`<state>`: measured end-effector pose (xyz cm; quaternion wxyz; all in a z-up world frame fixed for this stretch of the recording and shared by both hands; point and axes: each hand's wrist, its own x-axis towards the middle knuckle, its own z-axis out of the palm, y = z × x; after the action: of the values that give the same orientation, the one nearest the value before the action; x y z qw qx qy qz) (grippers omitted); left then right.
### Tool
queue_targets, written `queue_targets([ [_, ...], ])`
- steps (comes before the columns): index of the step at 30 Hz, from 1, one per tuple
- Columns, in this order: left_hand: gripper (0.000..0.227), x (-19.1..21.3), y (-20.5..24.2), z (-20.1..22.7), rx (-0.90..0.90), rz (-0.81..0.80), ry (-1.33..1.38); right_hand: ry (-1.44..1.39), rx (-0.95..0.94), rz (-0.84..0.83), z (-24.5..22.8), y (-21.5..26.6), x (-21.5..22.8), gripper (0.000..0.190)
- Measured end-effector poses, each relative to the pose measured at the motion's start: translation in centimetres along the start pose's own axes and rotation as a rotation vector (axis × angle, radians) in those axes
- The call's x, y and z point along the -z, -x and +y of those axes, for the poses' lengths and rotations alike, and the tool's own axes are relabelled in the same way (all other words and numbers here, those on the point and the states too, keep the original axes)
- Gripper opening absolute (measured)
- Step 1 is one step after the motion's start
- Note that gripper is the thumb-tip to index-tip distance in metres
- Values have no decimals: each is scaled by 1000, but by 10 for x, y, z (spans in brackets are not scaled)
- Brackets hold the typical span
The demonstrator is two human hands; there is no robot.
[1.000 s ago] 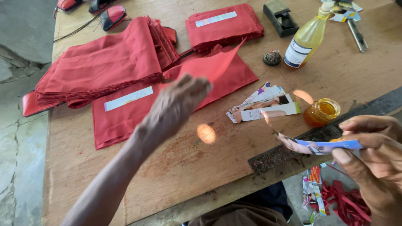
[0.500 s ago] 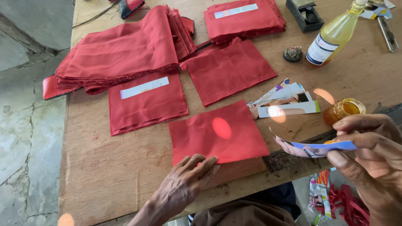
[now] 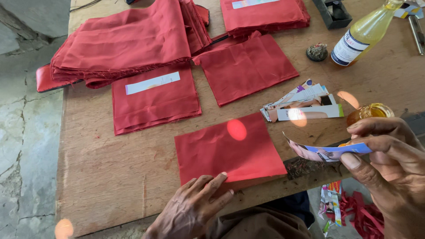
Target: The person applies adhesive to paper strips and inserts them into red fabric pockets, smoothing them by hand and folding the material.
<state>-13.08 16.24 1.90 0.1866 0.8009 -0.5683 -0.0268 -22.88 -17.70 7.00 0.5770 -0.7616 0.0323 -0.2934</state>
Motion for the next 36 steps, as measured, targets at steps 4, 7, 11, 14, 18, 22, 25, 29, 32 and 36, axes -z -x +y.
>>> queue_targets([
  [4, 38, 2, 1, 5, 119, -21, 87, -20, -26, -5, -6, 0, -6, 12],
  [7, 69, 13, 4, 11, 238, 94, 267, -55, -61, -37, -14, -1, -13, 13],
  [11, 50, 15, -21, 14, 365, 261, 377, -134, -114, -81, -23, -2, -20, 16],
  [14, 58, 12, -43, 18, 474, 339, 712, -282, -107, -221, -22, -4, -20, 22],
  [18, 61, 7, -59, 23, 396, 329, 1319, -608, -232, -206, -5, -3, -23, 18],
  [22, 35, -9, -70, 24, 319, 475, 1726, -688, -231, -174, 21, 1, -28, 14],
  [25, 24, -21, -70, 14, 447, 636, 1676, -625, -251, -167, 38, 7, -27, 16],
  [29, 15, -24, -51, 12, 640, 626, 1386, -308, -283, -155, 55, 23, -33, 12],
  [32, 13, -22, -38, 16, 757, 580, 1114, -188, -391, -162, 63, 31, -41, 10],
  [36, 12, -11, -28, 11, 787, 555, 770, -144, -361, -201, 60, 23, -53, 8],
])
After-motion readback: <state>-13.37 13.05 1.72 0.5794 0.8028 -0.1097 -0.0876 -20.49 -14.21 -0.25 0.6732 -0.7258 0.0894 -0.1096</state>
